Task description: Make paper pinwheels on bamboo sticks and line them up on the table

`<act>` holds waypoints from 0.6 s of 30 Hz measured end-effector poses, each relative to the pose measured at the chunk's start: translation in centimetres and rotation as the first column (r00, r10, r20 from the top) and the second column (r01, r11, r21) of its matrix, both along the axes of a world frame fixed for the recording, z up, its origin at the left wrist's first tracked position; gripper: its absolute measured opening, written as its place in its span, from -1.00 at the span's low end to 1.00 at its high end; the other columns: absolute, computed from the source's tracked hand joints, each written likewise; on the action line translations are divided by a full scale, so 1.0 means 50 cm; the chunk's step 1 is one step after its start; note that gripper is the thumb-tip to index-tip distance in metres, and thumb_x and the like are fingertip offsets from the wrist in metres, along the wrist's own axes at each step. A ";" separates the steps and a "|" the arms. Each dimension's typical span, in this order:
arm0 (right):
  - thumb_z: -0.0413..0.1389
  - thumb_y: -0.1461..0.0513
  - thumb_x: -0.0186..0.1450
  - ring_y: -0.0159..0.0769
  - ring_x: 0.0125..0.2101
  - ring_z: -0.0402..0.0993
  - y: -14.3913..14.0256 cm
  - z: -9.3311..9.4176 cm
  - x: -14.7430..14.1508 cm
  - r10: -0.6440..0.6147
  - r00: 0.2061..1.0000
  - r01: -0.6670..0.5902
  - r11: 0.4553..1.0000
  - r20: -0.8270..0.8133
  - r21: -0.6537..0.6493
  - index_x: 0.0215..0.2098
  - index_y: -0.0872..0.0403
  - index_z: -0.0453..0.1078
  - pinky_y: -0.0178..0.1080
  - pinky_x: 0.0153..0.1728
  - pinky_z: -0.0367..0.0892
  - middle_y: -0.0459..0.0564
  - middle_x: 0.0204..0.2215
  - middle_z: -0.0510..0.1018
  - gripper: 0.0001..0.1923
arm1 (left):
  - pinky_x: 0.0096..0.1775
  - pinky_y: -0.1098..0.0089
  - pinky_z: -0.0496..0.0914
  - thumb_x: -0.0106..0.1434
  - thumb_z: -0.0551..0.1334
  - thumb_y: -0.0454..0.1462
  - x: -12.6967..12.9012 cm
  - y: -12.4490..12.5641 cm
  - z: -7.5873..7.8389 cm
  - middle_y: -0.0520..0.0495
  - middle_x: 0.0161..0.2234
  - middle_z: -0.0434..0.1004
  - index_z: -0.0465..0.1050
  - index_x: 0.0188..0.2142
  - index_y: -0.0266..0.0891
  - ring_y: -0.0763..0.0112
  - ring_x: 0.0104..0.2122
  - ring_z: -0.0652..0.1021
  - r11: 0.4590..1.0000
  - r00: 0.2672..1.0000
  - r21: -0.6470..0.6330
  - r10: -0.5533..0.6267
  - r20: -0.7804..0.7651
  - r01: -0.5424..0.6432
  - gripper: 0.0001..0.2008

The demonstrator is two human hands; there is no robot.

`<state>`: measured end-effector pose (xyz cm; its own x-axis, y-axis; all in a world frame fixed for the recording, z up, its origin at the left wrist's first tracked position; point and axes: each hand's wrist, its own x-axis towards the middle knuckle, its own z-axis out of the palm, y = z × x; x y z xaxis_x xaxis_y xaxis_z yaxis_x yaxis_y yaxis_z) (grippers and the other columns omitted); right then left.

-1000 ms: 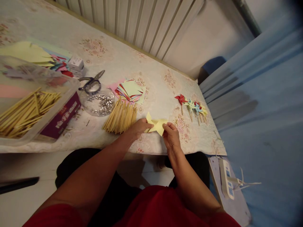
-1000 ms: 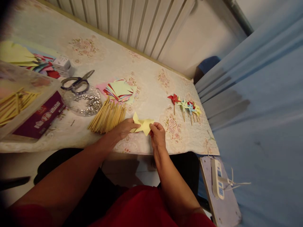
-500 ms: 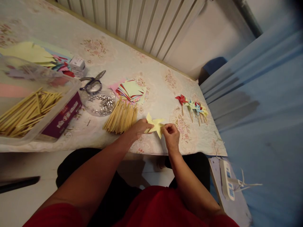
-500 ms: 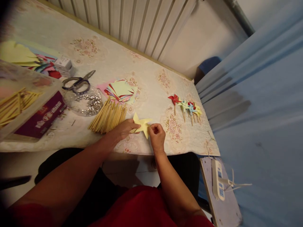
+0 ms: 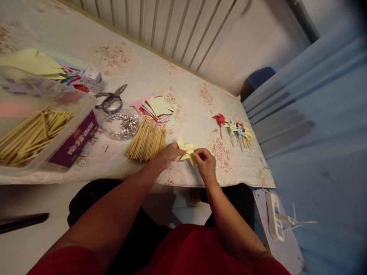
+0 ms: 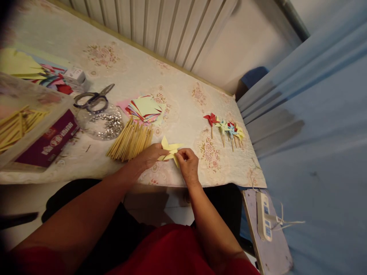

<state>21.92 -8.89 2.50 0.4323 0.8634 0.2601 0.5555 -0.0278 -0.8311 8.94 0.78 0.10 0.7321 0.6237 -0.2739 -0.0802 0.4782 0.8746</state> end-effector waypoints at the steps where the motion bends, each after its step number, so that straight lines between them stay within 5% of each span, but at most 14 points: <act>1: 0.17 0.19 0.15 -0.35 -0.44 0.36 0.002 0.000 0.000 -0.009 1.000 0.009 1.000 -0.003 -0.010 -0.46 0.05 0.39 -0.29 -0.37 0.28 -0.12 -0.49 0.46 -0.91 | -0.47 0.53 0.26 -0.01 0.26 -0.40 0.000 0.000 0.000 0.01 -0.51 0.45 0.46 -0.40 -0.37 0.56 -0.56 0.40 1.000 1.000 -0.026 0.004 0.014 -0.004 -0.88; 6: 0.18 0.20 0.12 -0.36 -0.46 0.38 0.006 0.003 -0.006 -0.045 0.999 0.044 0.998 -0.007 -0.046 -0.45 0.05 0.40 -0.29 -0.40 0.29 -0.12 -0.48 0.49 -0.92 | -0.42 0.51 0.28 -0.02 0.30 -0.39 0.001 -0.001 0.000 0.00 -0.50 0.47 0.46 -0.38 -0.37 0.54 -0.53 0.42 0.992 0.998 -0.122 0.040 0.041 -0.035 -0.85; 18: 0.17 0.17 0.15 -0.33 -0.42 0.40 0.005 -0.004 -0.013 -0.078 0.994 0.079 0.997 0.081 -0.008 -0.40 0.05 0.42 -0.26 -0.32 0.30 -0.09 -0.45 0.50 -0.89 | -0.39 0.47 0.29 -0.03 0.25 -0.45 -0.002 -0.003 0.008 -0.03 -0.48 0.49 0.46 -0.39 -0.36 0.50 -0.51 0.43 0.992 0.998 -0.116 0.051 0.020 -0.048 -0.85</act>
<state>21.28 -8.65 2.31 0.4769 0.8307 0.2874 0.6165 -0.0831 -0.7829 8.86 0.61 0.50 0.7079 0.6246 -0.3297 -0.1261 0.5711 0.8112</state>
